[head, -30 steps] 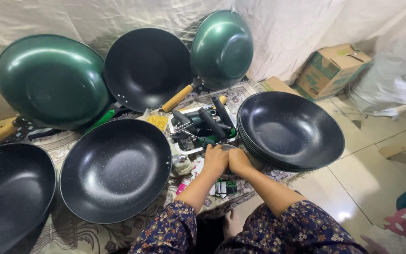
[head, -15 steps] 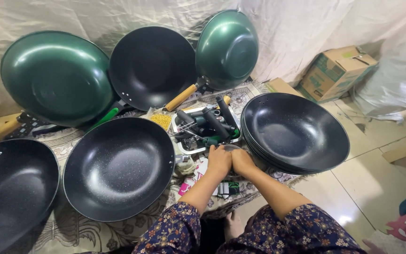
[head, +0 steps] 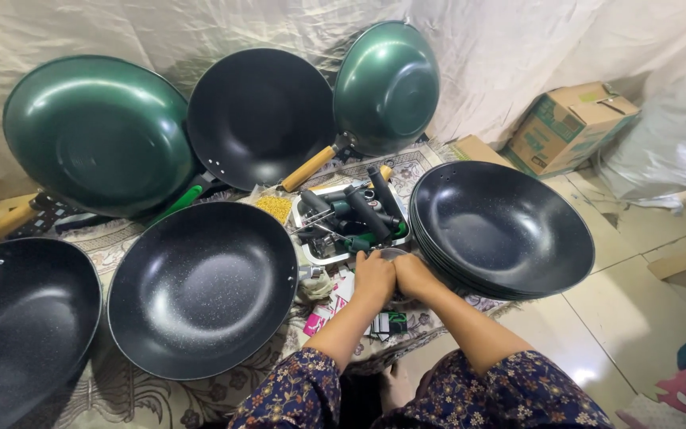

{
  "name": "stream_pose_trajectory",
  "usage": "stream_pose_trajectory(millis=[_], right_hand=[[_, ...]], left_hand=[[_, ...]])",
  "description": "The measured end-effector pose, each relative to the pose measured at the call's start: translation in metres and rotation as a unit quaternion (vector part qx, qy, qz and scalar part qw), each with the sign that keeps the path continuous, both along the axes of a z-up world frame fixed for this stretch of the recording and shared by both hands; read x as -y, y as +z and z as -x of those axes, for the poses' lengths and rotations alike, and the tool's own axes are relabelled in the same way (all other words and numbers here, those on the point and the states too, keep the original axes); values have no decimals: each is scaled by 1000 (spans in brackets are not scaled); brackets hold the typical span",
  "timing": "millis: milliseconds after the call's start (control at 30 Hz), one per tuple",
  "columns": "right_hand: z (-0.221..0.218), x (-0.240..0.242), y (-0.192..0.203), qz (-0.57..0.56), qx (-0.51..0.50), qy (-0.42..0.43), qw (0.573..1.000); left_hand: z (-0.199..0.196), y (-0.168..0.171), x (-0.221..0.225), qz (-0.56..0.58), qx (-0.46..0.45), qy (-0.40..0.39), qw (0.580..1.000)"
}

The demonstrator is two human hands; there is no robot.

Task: Assembling handle components and brackets onto several woks using a screwdriver and screws.

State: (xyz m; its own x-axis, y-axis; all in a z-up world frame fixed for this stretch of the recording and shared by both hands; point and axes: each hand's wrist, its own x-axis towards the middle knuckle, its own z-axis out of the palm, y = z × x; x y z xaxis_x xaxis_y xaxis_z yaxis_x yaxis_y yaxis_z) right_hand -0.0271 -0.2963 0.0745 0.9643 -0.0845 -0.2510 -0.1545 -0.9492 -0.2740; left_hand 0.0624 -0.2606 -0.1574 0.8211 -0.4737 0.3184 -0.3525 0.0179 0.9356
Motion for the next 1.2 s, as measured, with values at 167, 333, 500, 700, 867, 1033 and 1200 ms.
stream_pose_trajectory(millis=[167, 333, 500, 700, 867, 1033, 1200], right_hand=[[-10, 22, -43, 13, 29, 6, 999], [-20, 38, -56, 25, 52, 6, 998], [-18, 46, -47, -21, 43, -44, 998], [-5, 37, -20, -105, 37, -105, 988], [-10, 42, -21, -279, 10, -159, 947], [-8, 41, -19, -307, 10, -169, 937], [-8, 39, -13, -328, 3, -164, 930]], left_hand=[[17, 60, -25, -436, 377, 96, 812], [19, 73, -37, -347, 352, 110, 862], [20, 95, -54, -315, 352, 125, 872], [27, 124, -75, -289, 344, 127, 884], [32, 133, -83, -190, 355, 144, 904], [35, 142, -89, -172, 316, 145, 922], [32, 136, -92, -163, 216, 134, 953]])
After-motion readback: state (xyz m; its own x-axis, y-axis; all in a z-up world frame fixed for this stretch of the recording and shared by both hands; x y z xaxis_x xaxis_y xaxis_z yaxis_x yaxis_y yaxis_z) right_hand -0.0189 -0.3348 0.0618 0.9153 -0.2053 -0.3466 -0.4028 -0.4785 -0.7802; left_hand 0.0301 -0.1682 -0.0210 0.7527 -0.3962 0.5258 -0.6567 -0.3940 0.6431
